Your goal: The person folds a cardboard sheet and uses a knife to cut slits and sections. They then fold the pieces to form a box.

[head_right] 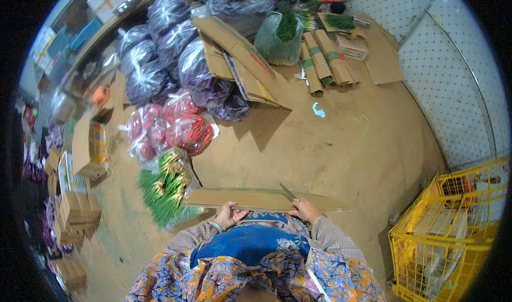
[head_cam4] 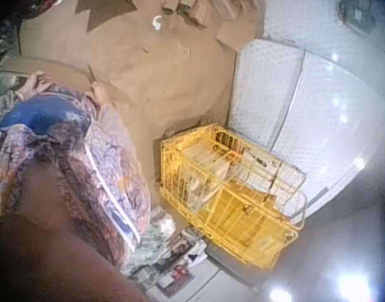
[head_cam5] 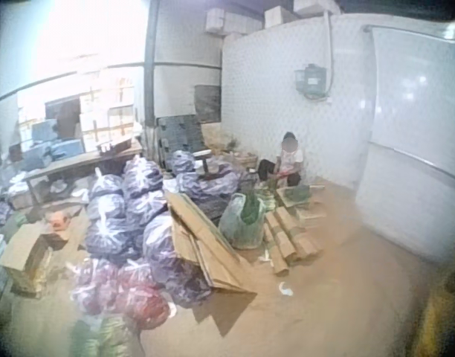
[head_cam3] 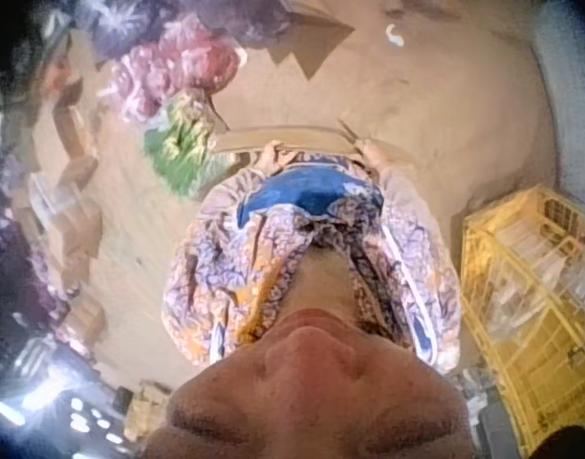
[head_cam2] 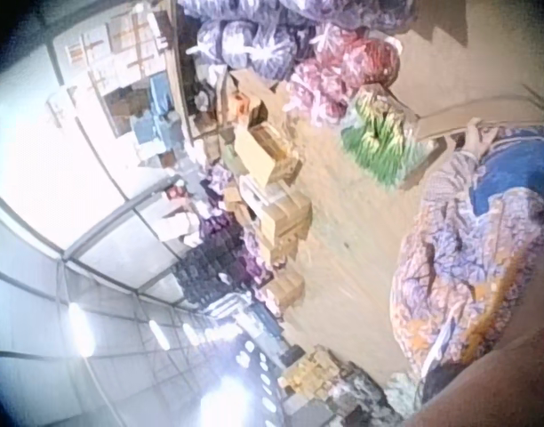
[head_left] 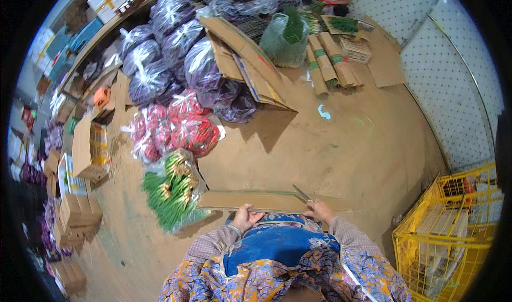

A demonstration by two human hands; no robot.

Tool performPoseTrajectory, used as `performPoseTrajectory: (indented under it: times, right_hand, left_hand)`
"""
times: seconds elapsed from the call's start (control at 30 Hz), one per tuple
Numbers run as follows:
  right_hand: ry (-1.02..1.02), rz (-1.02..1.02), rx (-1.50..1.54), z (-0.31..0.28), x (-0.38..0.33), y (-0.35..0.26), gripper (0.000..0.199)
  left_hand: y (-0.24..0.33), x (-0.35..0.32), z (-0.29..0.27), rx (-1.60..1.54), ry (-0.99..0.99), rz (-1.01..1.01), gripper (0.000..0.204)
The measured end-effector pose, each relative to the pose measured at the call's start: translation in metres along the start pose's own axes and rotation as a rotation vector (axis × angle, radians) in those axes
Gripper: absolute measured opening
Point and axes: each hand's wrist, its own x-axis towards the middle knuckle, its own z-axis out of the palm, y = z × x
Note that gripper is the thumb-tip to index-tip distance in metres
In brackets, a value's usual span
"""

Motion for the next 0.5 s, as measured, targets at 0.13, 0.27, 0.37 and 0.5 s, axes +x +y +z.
performPoseTrajectory:
  times: [0.13, 0.27, 0.37, 0.5]
  right_hand:
    - [-0.242, -0.170, -0.142, 0.007, 0.035, 0.010, 0.038]
    - [-0.388, -0.158, -0.153, 0.007, 0.037, -0.007, 0.038]
    - [-0.387, -0.012, 0.070, 0.012, 0.036, 0.013, 0.037]
    - [-0.300, 0.051, 0.322, 0.016, 0.037, 0.025, 0.033]
  left_hand:
    - [-0.016, -0.004, -0.031, -0.012, 0.068, 0.135, 0.031]
    - [-0.033, 0.003, -0.054, 0.015, 0.121, 0.267, 0.033]
    - [-0.044, 0.002, -0.044, 0.218, 0.182, 0.414, 0.036]
    - [-0.058, 0.002, -0.025, 0.646, 0.319, 0.628, 0.041]
